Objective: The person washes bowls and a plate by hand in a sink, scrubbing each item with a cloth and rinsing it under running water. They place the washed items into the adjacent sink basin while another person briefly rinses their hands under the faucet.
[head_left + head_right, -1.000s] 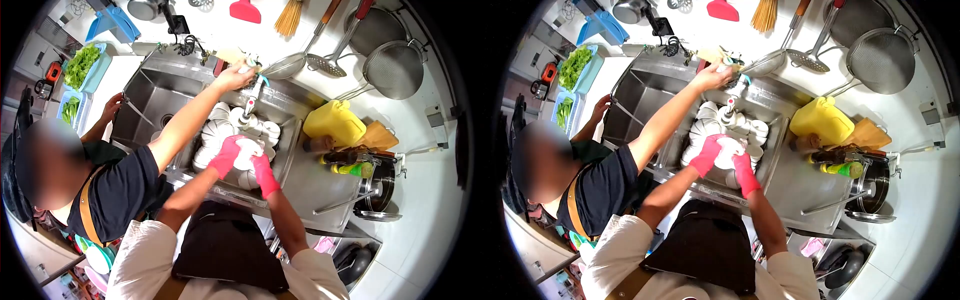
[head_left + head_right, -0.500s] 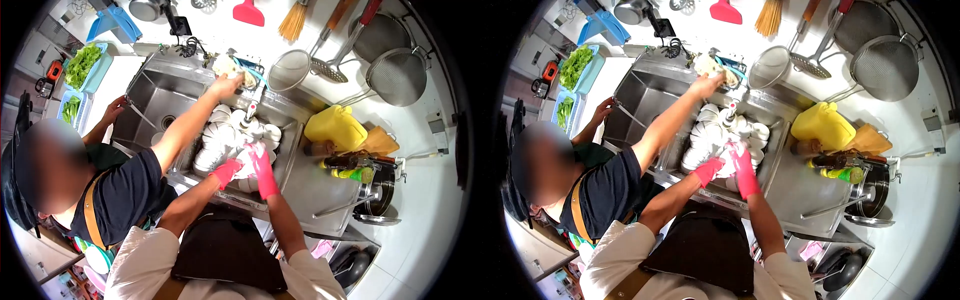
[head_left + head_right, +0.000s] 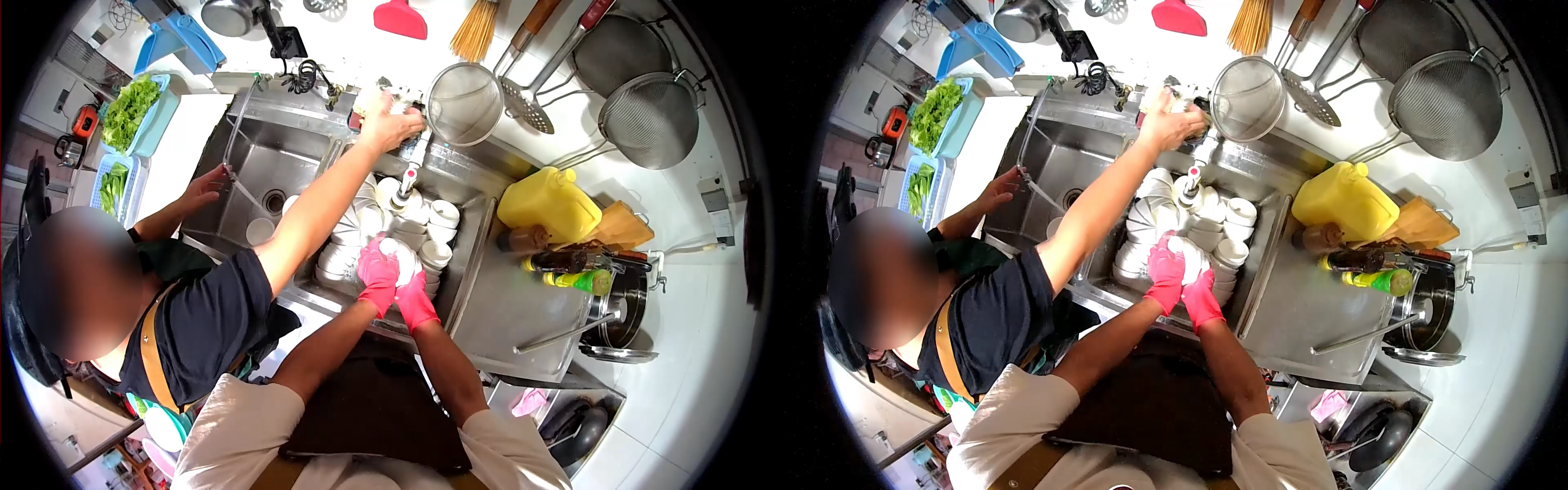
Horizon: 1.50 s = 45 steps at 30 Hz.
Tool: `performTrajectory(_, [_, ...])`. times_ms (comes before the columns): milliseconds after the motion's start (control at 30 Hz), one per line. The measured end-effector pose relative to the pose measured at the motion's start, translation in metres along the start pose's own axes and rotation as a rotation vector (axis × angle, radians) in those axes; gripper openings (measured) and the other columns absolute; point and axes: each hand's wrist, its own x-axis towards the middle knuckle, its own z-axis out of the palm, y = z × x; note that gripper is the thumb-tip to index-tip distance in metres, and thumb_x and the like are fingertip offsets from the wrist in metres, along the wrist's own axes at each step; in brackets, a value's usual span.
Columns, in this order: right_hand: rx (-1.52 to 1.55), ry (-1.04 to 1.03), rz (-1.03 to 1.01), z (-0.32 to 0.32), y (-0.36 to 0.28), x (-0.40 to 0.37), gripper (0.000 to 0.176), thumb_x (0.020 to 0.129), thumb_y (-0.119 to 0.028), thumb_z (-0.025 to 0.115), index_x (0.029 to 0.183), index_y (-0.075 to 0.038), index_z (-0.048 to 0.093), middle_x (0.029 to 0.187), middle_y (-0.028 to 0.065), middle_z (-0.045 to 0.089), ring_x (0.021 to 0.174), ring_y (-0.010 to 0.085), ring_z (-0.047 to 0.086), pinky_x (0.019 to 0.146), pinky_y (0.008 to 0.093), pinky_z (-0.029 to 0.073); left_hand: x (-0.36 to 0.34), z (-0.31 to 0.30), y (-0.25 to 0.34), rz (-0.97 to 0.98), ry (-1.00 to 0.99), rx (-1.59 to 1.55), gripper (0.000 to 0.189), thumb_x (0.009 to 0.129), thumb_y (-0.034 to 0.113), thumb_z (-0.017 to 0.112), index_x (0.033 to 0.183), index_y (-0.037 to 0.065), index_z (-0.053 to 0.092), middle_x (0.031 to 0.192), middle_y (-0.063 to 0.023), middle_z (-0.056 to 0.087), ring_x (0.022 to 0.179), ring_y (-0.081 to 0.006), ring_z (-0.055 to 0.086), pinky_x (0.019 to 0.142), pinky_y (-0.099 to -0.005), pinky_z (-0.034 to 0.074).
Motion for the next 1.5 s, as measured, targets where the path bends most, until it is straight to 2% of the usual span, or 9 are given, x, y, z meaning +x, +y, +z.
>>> performTrajectory(500, [1.021, 0.080, 0.499, -0.008, 0.058, 0.023, 0.022, 0.083, -0.015, 0.048, 0.099, -0.001, 0.055, 0.081, 0.0036, 0.056, 0.069, 0.0150, 0.050, 0.065, 0.0271, 0.042, 0.005, 0.052, -0.102, -0.444, -0.680, -0.754, 0.030, 0.077, 0.017, 0.054, 0.103, 0.004, 0.051, 0.087, -0.0108, 0.061, 0.074, -0.0204, 0.059, 0.062, -0.0274, 0.048])
performTrajectory(600, [0.031, 0.007, 0.057, -0.017, 0.040, 0.030, 0.022, 0.083, -0.015, 0.047, 0.099, -0.001, 0.055, 0.077, 0.0065, 0.055, 0.067, 0.0179, 0.050, 0.064, 0.0291, 0.042, 0.004, -0.008, -0.021, -1.083, -1.019, -1.021, 0.027, 0.079, 0.020, 0.052, 0.101, 0.005, 0.052, 0.086, -0.0094, 0.060, 0.072, -0.0180, 0.058, 0.064, -0.0254, 0.048])
performTrajectory(967, [0.516, 0.152, 0.366, 0.002, 0.123, -0.007, 0.016, 0.084, -0.010, 0.039, 0.078, -0.006, 0.053, 0.077, 0.0043, 0.054, 0.070, 0.0121, 0.048, 0.063, 0.0246, 0.040, 0.018, 0.000, -0.058, -0.533, -1.263, -0.847, 0.025, 0.083, 0.023, 0.049, 0.100, 0.005, 0.054, 0.081, -0.0054, 0.059, 0.058, -0.0122, 0.053, 0.046, -0.0235, 0.043])
performTrajectory(1067, [-0.478, -0.173, 0.088, -0.024, 0.071, 0.008, 0.014, 0.081, -0.006, 0.037, 0.069, -0.004, 0.043, 0.069, 0.0044, 0.048, 0.061, 0.0129, 0.043, 0.053, 0.0228, 0.035, 0.021, 0.019, -0.076, 0.303, -1.141, -0.671, 0.025, 0.084, 0.024, 0.049, 0.100, 0.005, 0.054, 0.079, -0.0043, 0.058, 0.054, -0.0106, 0.052, 0.041, -0.0230, 0.042])
performTrajectory(1133, [0.047, -0.088, 0.187, -0.016, 0.063, -0.001, 0.007, 0.081, -0.006, 0.039, 0.079, -0.003, 0.045, 0.073, 0.0039, 0.049, 0.062, 0.0124, 0.044, 0.054, 0.0223, 0.037, 0.025, 0.030, -0.085, 0.592, -1.009, -0.596, 0.025, 0.085, 0.025, 0.048, 0.100, 0.005, 0.054, 0.078, -0.0035, 0.058, 0.051, -0.0095, 0.051, 0.038, -0.0227, 0.042])
performTrajectory(1200, [1.088, 0.099, 0.349, -0.007, 0.071, -0.008, 0.020, 0.079, -0.005, 0.044, 0.098, 0.000, 0.048, 0.081, 0.0028, 0.052, 0.064, 0.0114, 0.045, 0.055, 0.0213, 0.040, 0.026, 0.029, -0.064, 0.152, -1.022, -0.734, 0.023, 0.083, 0.021, 0.050, 0.101, 0.005, 0.054, 0.075, -0.0049, 0.059, 0.049, -0.0115, 0.051, 0.038, -0.0237, 0.042])
performTrajectory(1267, [0.466, 0.050, 0.150, -0.004, 0.086, -0.008, 0.028, 0.074, -0.003, 0.051, 0.102, -0.001, 0.052, 0.087, 0.0037, 0.056, 0.070, 0.0134, 0.051, 0.061, 0.0231, 0.042, 0.022, 0.028, -0.052, -0.755, -0.937, -0.934, 0.023, 0.080, 0.013, 0.053, 0.102, 0.005, 0.053, 0.069, -0.0075, 0.060, 0.045, -0.0154, 0.050, 0.038, -0.0256, 0.042])
performTrajectory(1433, [0.130, 0.002, -0.008, -0.047, 0.034, -0.012, 0.023, 0.080, -0.003, 0.049, 0.103, 0.000, 0.049, 0.091, 0.0073, 0.055, 0.070, 0.0121, 0.052, 0.054, 0.0237, 0.043, 0.025, 0.028, -0.052, -0.637, -0.235, -0.896, 0.041, 0.075, -0.003, 0.051, 0.114, 0.005, 0.040, 0.092, -0.0147, 0.055, 0.064, -0.0243, 0.058, 0.041, -0.0320, 0.047])
performTrajectory(1500, [0.740, 0.140, 0.187, -0.050, 0.028, -0.007, 0.027, 0.080, -0.004, 0.047, 0.106, 0.000, 0.048, 0.093, 0.0071, 0.056, 0.073, 0.0104, 0.053, 0.058, 0.0231, 0.045, 0.027, 0.053, -0.088, -0.298, -0.314, -0.686, 0.048, 0.073, -0.005, 0.051, 0.117, 0.009, 0.037, 0.101, -0.0163, 0.051, 0.073, -0.0253, 0.058, 0.048, -0.0354, 0.049])
